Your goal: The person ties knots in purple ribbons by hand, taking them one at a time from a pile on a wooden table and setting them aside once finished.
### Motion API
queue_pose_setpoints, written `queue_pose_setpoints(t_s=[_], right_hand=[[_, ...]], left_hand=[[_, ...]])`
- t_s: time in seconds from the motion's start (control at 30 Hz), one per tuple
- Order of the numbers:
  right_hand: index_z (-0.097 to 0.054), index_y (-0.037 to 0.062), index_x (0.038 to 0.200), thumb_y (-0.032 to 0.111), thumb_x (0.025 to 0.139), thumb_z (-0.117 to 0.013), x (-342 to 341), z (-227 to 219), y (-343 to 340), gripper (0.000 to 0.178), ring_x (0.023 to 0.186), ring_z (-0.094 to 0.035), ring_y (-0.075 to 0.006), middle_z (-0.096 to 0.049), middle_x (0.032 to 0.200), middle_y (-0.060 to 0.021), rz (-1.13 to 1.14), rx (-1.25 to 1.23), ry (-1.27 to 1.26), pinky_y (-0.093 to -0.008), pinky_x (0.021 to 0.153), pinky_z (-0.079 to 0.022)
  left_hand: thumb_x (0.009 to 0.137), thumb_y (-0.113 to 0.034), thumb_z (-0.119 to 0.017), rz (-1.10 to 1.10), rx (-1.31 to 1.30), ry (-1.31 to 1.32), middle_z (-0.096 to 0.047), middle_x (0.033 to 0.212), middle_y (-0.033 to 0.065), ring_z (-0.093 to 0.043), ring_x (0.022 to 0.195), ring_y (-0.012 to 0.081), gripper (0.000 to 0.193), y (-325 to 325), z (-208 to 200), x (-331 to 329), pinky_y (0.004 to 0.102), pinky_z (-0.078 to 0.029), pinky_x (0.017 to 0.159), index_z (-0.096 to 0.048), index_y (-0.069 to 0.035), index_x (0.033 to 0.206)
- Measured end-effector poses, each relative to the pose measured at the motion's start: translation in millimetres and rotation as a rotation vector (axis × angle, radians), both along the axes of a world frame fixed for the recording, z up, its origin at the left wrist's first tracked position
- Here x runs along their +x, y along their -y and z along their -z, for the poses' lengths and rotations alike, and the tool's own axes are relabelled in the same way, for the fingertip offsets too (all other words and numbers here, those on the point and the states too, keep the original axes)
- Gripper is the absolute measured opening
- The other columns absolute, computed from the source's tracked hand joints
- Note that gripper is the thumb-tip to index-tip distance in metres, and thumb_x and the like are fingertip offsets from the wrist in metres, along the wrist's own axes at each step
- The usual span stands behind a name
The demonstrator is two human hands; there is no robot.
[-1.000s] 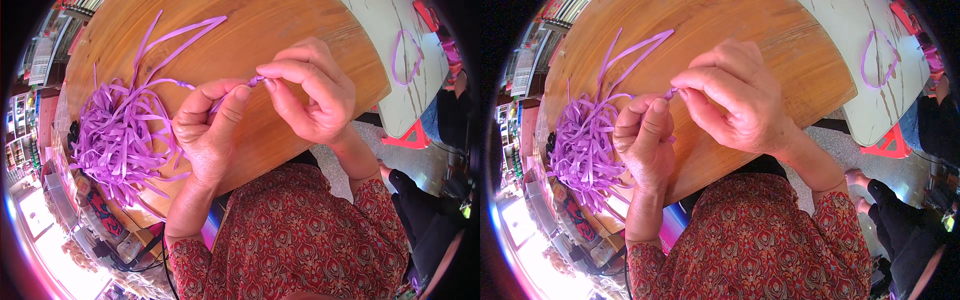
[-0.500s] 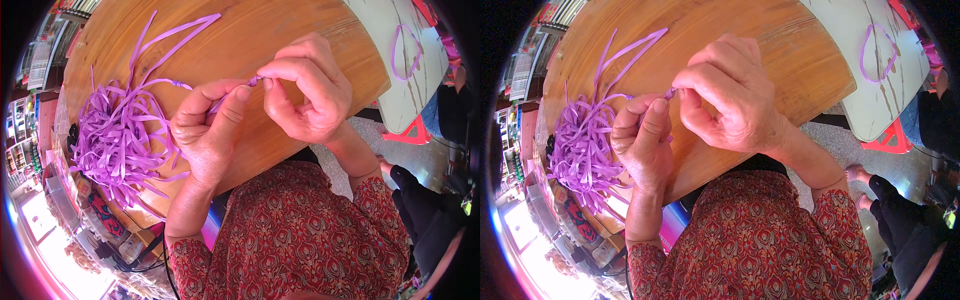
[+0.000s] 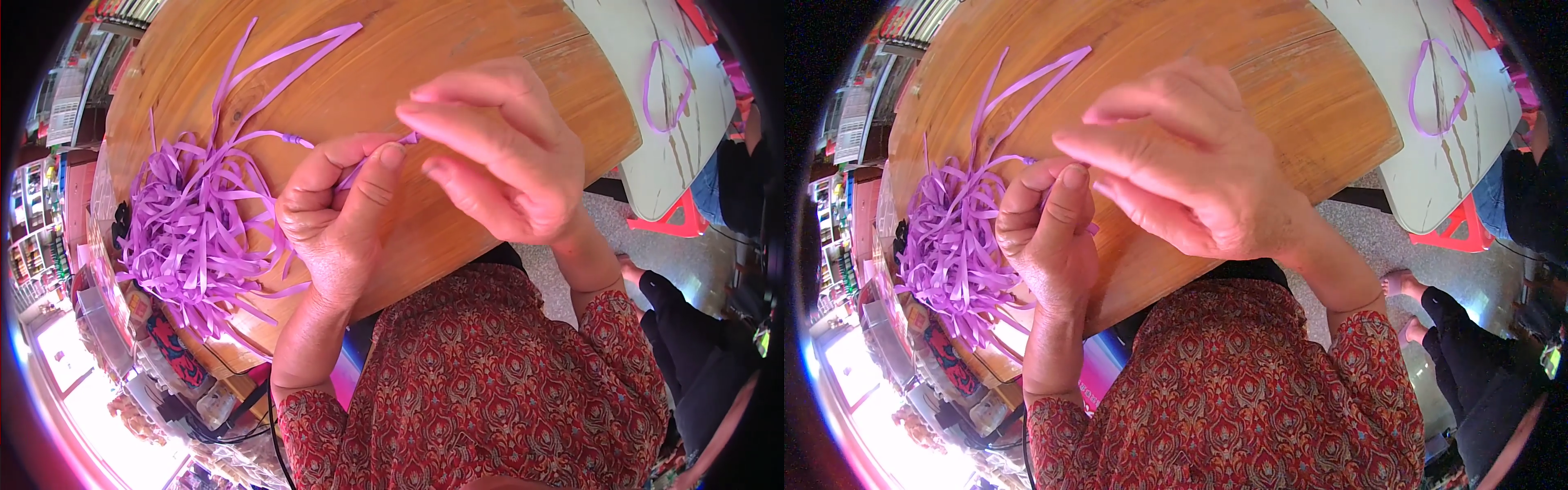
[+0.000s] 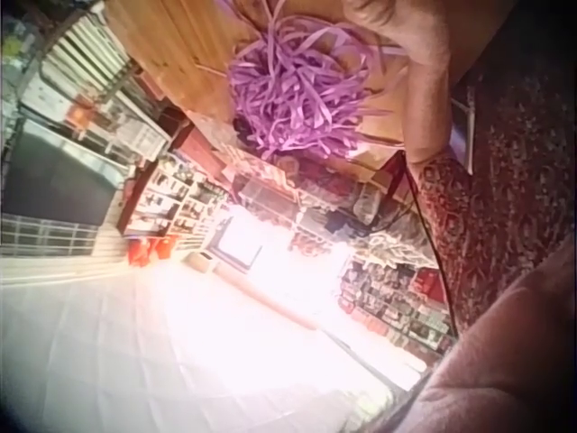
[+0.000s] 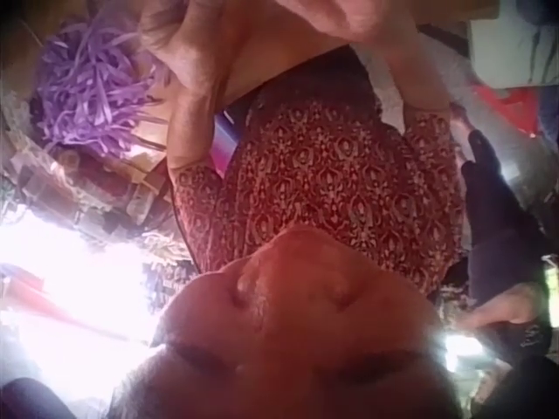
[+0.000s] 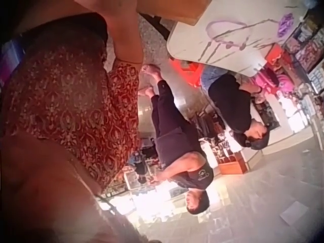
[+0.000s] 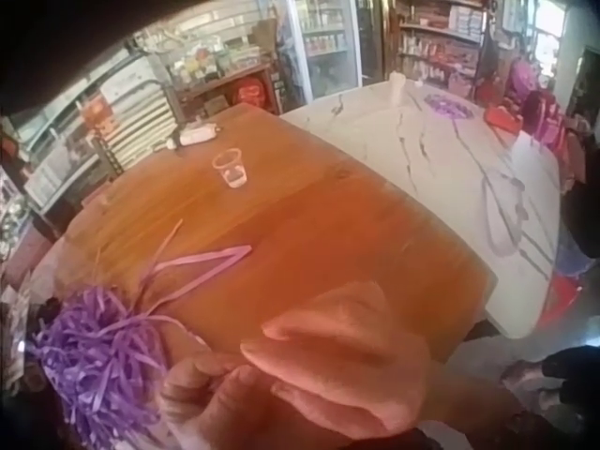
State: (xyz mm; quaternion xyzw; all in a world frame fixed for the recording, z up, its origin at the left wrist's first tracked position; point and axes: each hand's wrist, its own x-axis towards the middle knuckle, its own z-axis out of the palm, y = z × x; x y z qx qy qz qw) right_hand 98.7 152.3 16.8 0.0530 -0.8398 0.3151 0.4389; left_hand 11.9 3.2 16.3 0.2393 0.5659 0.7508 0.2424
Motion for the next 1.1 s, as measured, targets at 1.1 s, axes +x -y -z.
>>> queue_pose_setpoints(t_s=[1.1], right_hand=[[-0.066,0.0012,0.094,0.005,0.065,-0.074,3,5,-20,0.031,0.075,-0.055,-0.0246,-0.060,0.083,-0.0078,-0.128,0.075,0.101,-0.0331,0.068,-0.044]], left_hand=[[0.084,-0.002,-0.064,0.009,-0.138,-0.028,-0.054,0.064,-0.0065,-0.042,0.054,-0.0025,0.006,-2,-3,3,0.0131,-0.029,0.047,-0.063,0.000,0.090]])
